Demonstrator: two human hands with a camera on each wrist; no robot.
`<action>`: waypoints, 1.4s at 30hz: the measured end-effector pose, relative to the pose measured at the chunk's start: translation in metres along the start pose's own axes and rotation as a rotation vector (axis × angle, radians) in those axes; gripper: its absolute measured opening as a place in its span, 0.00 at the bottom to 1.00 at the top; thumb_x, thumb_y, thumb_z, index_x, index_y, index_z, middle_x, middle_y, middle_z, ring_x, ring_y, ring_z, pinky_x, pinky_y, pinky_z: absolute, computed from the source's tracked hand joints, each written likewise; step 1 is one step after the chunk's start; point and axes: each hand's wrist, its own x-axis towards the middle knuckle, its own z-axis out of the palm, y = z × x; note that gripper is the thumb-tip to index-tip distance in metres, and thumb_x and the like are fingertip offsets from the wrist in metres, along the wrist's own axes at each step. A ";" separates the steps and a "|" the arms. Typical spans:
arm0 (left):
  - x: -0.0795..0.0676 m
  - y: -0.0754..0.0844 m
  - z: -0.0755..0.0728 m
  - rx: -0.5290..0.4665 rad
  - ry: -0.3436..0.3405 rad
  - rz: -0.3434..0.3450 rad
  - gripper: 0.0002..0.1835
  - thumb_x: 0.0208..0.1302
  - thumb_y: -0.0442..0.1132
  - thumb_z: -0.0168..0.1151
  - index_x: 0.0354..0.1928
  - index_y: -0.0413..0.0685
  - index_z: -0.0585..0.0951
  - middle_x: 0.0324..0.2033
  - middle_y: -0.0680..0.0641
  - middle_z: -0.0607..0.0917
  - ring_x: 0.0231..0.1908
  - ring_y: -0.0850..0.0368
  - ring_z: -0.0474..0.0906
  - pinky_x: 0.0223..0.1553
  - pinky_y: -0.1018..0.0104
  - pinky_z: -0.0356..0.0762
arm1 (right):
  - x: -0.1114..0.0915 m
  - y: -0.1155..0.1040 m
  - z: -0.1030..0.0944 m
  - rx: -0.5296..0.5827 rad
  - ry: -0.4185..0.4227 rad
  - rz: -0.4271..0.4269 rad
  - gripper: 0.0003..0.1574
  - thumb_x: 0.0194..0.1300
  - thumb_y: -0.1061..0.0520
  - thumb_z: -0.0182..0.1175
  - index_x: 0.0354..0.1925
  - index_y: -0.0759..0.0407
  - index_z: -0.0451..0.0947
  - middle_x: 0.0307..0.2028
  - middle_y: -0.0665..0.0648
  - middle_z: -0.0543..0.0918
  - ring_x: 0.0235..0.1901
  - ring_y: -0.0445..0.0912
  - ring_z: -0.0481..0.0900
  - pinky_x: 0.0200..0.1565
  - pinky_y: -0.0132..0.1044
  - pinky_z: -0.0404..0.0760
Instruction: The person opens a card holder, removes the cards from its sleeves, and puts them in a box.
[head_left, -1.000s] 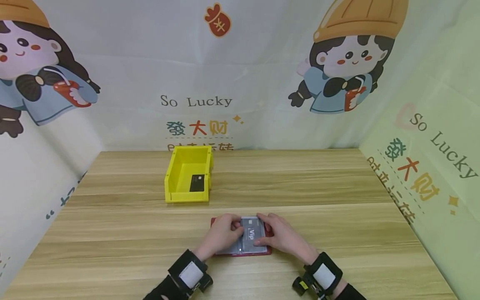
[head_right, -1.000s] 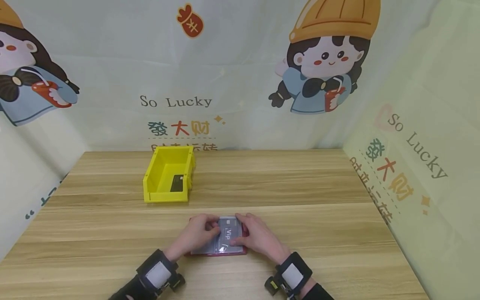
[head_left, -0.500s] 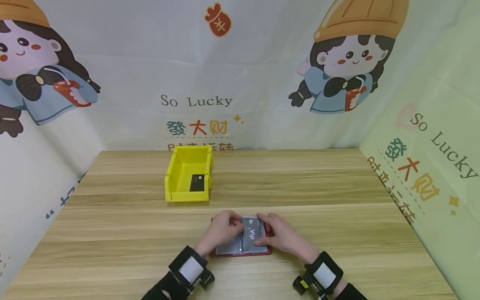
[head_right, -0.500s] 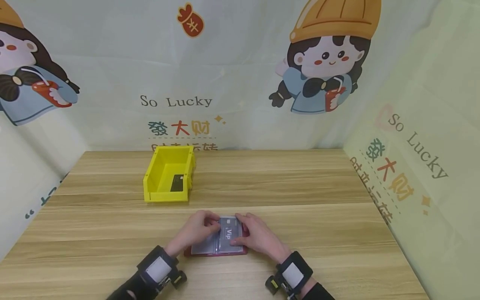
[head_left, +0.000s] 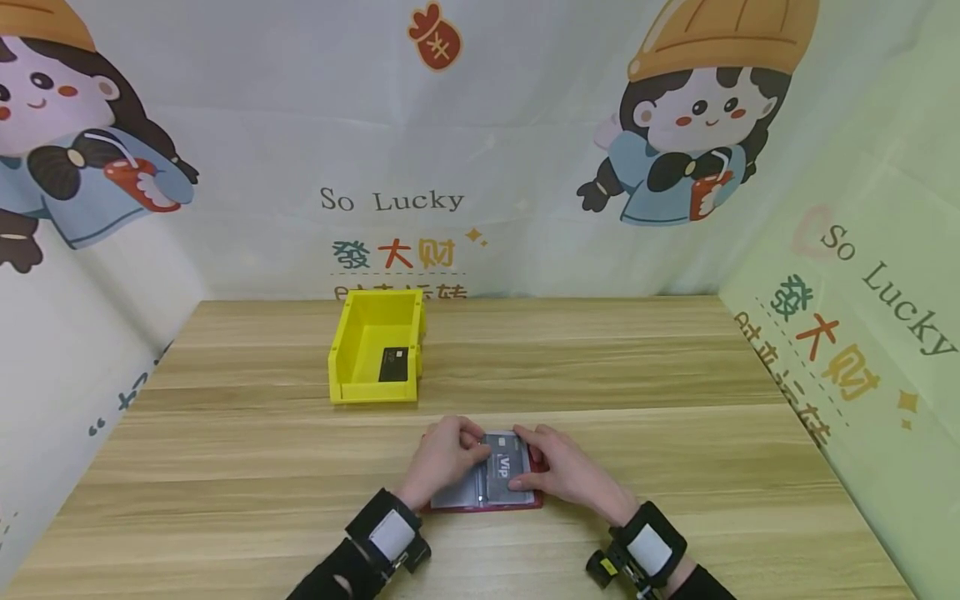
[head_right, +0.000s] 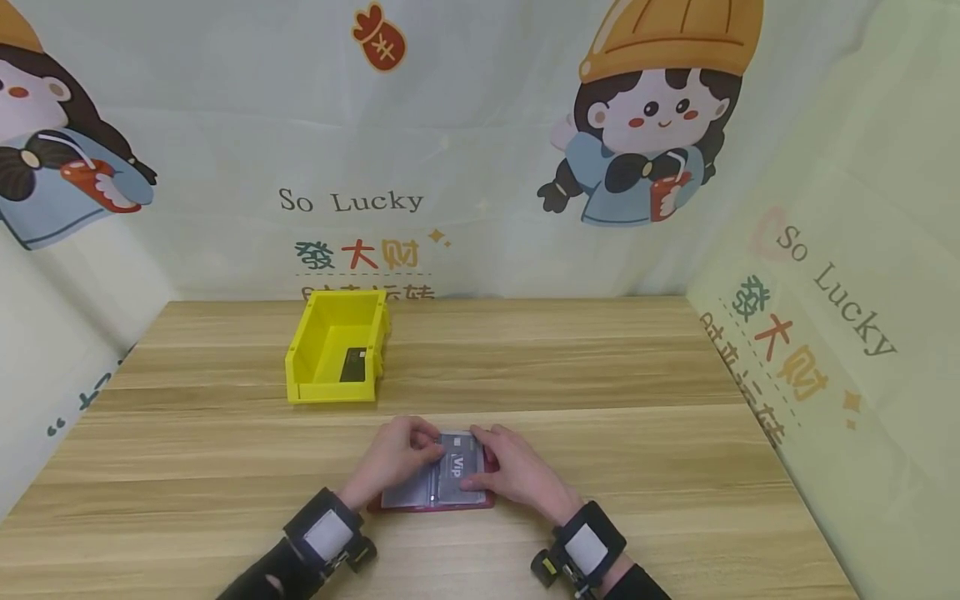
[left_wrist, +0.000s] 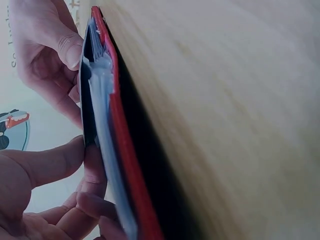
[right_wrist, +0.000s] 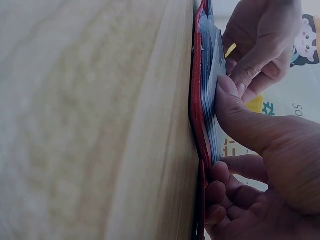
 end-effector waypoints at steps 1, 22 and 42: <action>0.000 0.000 0.000 0.000 0.003 -0.001 0.13 0.55 0.37 0.68 0.41 0.40 0.80 0.24 0.51 0.81 0.27 0.58 0.72 0.28 0.64 0.69 | 0.000 0.000 0.000 -0.002 0.000 0.000 0.47 0.54 0.45 0.68 0.63 0.68 0.63 0.31 0.52 0.68 0.30 0.43 0.65 0.28 0.34 0.64; 0.003 -0.007 -0.006 -0.040 -0.034 0.009 0.13 0.55 0.35 0.67 0.41 0.36 0.81 0.21 0.50 0.78 0.23 0.58 0.71 0.25 0.66 0.66 | -0.002 -0.002 -0.001 0.012 -0.004 0.001 0.47 0.55 0.46 0.68 0.64 0.68 0.63 0.34 0.53 0.69 0.32 0.44 0.65 0.31 0.36 0.65; 0.003 -0.010 -0.017 -0.066 -0.062 -0.078 0.15 0.49 0.39 0.72 0.36 0.38 0.81 0.25 0.48 0.80 0.26 0.57 0.73 0.27 0.66 0.71 | -0.001 -0.002 -0.001 0.002 -0.005 -0.013 0.46 0.55 0.46 0.67 0.63 0.69 0.64 0.33 0.53 0.69 0.32 0.44 0.65 0.29 0.35 0.65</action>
